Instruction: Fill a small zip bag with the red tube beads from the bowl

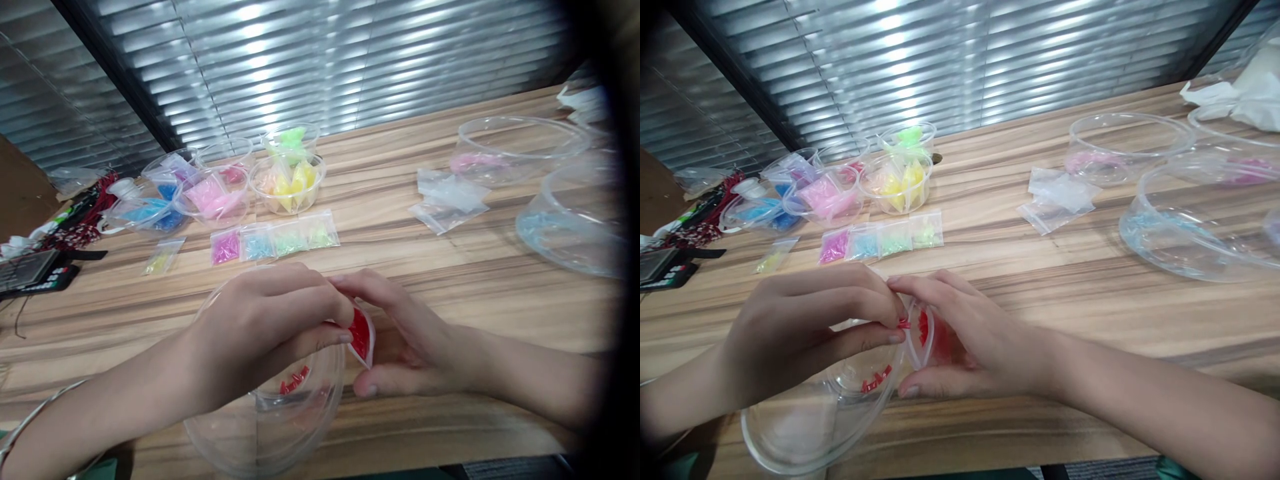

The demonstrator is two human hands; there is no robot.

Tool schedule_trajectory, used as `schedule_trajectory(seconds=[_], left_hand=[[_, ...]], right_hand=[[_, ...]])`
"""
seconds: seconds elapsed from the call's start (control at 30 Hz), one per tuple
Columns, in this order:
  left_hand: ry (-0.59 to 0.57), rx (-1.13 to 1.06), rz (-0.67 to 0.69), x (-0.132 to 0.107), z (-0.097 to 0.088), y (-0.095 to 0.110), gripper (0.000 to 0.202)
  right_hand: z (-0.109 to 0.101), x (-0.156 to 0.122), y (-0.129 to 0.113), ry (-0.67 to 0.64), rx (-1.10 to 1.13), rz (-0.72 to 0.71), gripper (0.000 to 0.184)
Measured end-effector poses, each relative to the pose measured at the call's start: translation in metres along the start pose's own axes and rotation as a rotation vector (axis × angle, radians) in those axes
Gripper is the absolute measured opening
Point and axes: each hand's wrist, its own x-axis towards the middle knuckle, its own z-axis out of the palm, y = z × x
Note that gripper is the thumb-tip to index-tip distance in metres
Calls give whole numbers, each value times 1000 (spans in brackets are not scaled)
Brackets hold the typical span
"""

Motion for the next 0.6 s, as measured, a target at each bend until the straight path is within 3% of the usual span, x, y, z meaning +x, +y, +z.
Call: schedule_trajectory(seconds=[0.43, 0.6], left_hand=[[23, 20, 78, -1, 0, 2, 15], [-2, 76, 17, 0, -13, 6, 14]], right_hand=[[1, -2, 1, 10, -30, -22, 84], [-1, 0, -1, -5, -41, -24, 84]])
